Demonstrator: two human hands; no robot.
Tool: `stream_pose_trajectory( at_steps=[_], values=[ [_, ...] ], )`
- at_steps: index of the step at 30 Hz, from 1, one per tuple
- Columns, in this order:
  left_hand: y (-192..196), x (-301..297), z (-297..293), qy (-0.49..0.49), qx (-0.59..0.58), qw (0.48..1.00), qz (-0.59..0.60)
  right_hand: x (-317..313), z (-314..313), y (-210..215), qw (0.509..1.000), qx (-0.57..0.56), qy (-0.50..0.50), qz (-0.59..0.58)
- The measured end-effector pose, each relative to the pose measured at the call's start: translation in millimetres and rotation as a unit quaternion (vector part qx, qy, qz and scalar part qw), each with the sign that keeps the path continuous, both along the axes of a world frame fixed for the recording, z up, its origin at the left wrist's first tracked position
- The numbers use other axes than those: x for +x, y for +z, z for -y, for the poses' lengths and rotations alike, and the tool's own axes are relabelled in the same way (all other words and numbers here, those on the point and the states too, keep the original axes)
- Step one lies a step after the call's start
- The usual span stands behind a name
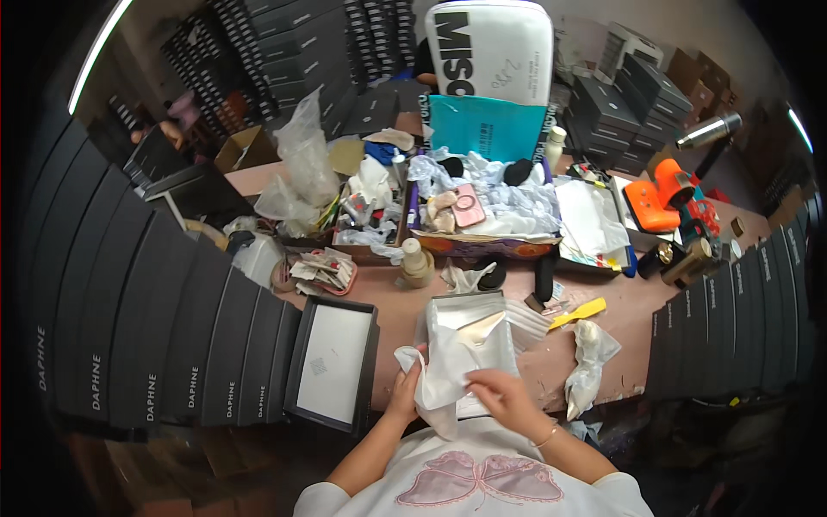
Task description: Packaging high-heeled shoes into boxes with tissue paper.
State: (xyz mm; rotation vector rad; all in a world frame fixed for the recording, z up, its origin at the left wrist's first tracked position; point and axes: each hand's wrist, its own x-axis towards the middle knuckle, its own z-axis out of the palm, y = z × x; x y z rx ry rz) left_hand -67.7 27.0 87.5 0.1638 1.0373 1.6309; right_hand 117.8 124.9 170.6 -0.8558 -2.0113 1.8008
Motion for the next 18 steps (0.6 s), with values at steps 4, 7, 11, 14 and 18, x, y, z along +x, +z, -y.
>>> stream_pose_trajectory(
  at_steps=[4, 7, 11, 14, 18],
  values=[
    [7, -26, 26, -0.116, 0.041, 0.992, 0.025, 6, -49, 25, 0.898, 0.408, 0.114, 0.119],
    [5, -37, 31, -0.116, -0.014, 0.993, -0.032, 4, -45, 18, 0.889, 0.383, 0.2, 0.15],
    [25, -42, 25, 0.109, -0.081, 0.989, -0.063, 21, -36, -19, 0.916, 0.346, 0.087, 0.186],
    [37, -41, 27, 0.239, 0.021, 0.967, -0.083, 37, -40, -35, 0.945, 0.274, -0.106, 0.146],
    [62, -13, 2, 0.134, 0.164, 0.814, -0.541, 76, -74, -45, 0.952, 0.049, -0.29, 0.086]
  ],
)
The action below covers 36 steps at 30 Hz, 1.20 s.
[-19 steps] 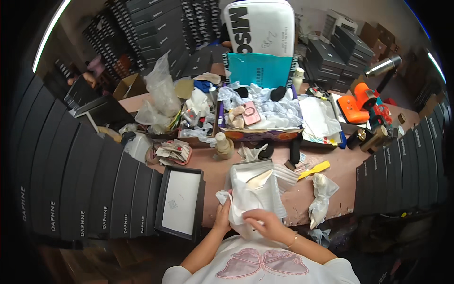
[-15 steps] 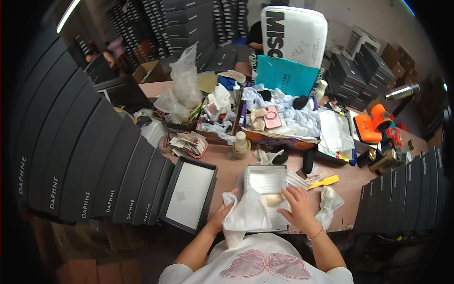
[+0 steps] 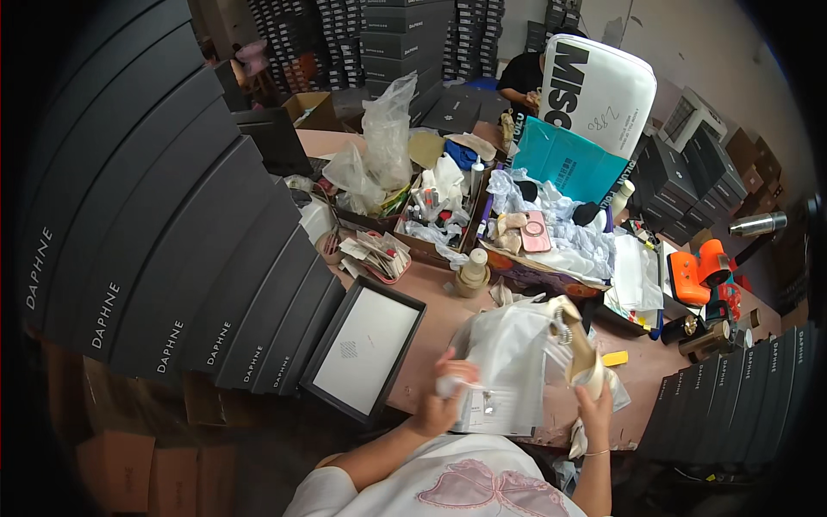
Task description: Packaging high-heeled shoes into boxes with tissue paper.
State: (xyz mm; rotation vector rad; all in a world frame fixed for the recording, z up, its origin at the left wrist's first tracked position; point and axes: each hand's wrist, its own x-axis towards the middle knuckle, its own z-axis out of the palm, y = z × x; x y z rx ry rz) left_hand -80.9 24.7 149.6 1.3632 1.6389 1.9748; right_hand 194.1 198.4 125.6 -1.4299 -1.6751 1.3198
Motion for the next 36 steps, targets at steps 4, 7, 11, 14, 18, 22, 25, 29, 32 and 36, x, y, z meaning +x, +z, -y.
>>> stream_pose_trajectory(
  at_steps=[4, 7, 11, 14, 18, 22, 25, 29, 32, 36],
  values=[
    [-109, 61, -51, -0.288, -0.426, 0.77, -0.378, 1, -17, 26, 0.992, -0.025, -0.024, -0.118],
    [-137, 55, -44, -0.383, -0.351, 0.835, -0.181, 6, -16, 68, 0.989, -0.049, 0.047, -0.131],
    [-78, -16, -66, -0.278, -0.171, 0.881, 0.344, 35, -23, 95, 0.961, -0.088, 0.257, 0.041],
    [-71, 16, -69, -0.467, -0.242, 0.823, 0.214, -17, -29, 96, 0.868, 0.0, 0.467, 0.172],
    [-56, 37, -40, -0.468, -0.358, 0.601, 0.54, -84, -33, 84, 0.776, 0.184, 0.559, 0.229],
    [-71, 31, -28, -0.309, -0.216, 0.594, 0.711, -130, 10, 63, 0.757, 0.452, 0.438, 0.176],
    [-48, 54, -31, -0.19, -0.143, 0.613, 0.753, -135, 35, 30, 0.782, 0.477, 0.365, 0.165],
    [-57, 67, -22, -0.15, -0.126, 0.592, 0.782, -120, 36, -19, 0.828, 0.44, 0.341, 0.066],
    [-64, 77, -18, -0.137, -0.117, 0.614, 0.769, -120, 49, -31, 0.89, 0.36, 0.266, 0.088],
    [-46, 84, -16, -0.096, -0.134, 0.641, 0.749, -110, 45, -36, 0.847, 0.455, 0.27, 0.048]
  ],
)
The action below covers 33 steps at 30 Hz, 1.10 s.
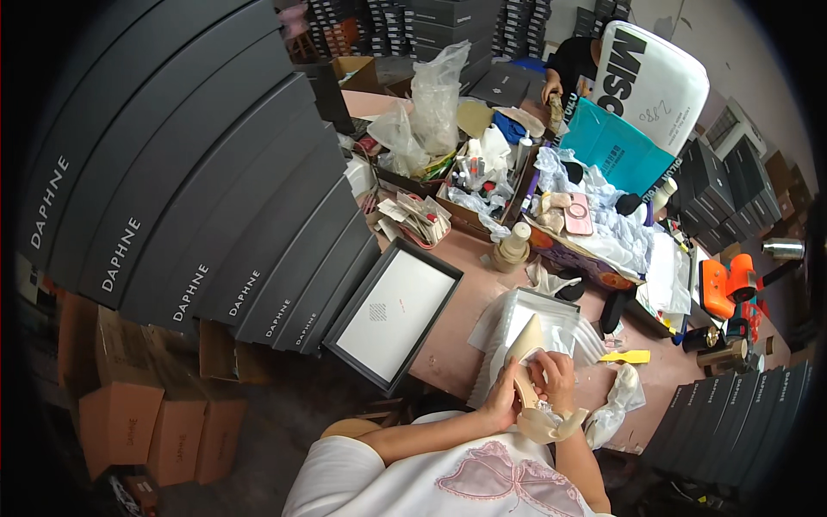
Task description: Packaging high-heeled shoes into boxes with tissue paper.
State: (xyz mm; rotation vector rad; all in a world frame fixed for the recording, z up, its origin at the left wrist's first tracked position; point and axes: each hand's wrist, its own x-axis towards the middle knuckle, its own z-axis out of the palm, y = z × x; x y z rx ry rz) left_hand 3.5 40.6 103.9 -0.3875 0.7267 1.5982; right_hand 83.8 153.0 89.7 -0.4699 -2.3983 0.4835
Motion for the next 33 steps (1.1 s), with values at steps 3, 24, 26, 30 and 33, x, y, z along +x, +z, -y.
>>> stream_pose_trajectory(
  at_steps=[3, 24, 26, 30, 33],
  values=[
    [-16, 4, -2, -0.012, 0.004, 1.0, 0.0, -1, 2, -1, 1.0, -0.012, -0.016, -0.014],
    [-11, 4, 1, -0.086, 0.04, 0.985, -0.142, 13, 3, 45, 0.971, -0.184, -0.025, 0.151],
    [-22, 6, 7, -0.092, 0.038, 0.983, -0.152, 15, 4, 44, 0.96, -0.219, -0.017, 0.174],
    [-11, 4, 7, -0.105, 0.048, 0.988, -0.104, 26, 6, 47, 0.965, -0.23, -0.003, 0.122],
    [-6, 3, 2, -0.088, 0.028, 0.987, -0.132, 24, 14, 46, 0.982, -0.145, -0.025, 0.117]
  ],
)
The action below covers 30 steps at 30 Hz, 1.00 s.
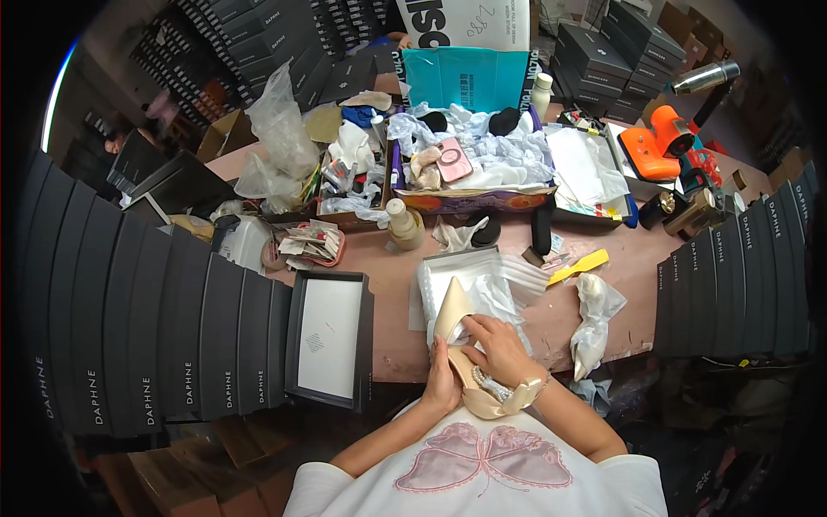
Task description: Packaging high-heeled shoes into boxes with tissue paper.
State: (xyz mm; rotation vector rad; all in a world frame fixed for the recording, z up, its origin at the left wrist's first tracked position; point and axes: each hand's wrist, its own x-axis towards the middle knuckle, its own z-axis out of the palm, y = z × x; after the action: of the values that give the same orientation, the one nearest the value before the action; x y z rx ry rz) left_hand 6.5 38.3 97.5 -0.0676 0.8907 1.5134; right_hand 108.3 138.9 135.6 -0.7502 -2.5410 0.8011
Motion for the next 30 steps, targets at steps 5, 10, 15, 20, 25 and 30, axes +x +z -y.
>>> stream_pose_trajectory(
  at_steps=[5, 10, 15, 20, 25, 30],
  values=[
    [-9, 7, 2, 0.014, -0.029, 0.996, -0.085, -6, -10, -11, 0.987, -0.151, -0.01, 0.051],
    [-22, -1, 7, 0.018, -0.023, 0.998, -0.054, -3, -17, -12, 0.968, -0.233, 0.045, 0.081],
    [-21, -35, 20, 0.048, -0.127, 0.991, -0.009, -5, -38, -46, 0.966, -0.248, -0.008, 0.077],
    [-16, -44, 22, 0.01, -0.092, 0.995, 0.022, -19, -66, -217, 0.949, 0.307, -0.026, 0.067],
    [-19, -42, 36, 0.076, -0.086, 0.993, -0.004, -41, -19, -49, 0.991, 0.02, 0.133, -0.004],
    [-20, -16, 32, 0.033, -0.063, 0.997, -0.013, -47, 1, -64, 0.975, 0.1, 0.194, 0.026]
  ],
)
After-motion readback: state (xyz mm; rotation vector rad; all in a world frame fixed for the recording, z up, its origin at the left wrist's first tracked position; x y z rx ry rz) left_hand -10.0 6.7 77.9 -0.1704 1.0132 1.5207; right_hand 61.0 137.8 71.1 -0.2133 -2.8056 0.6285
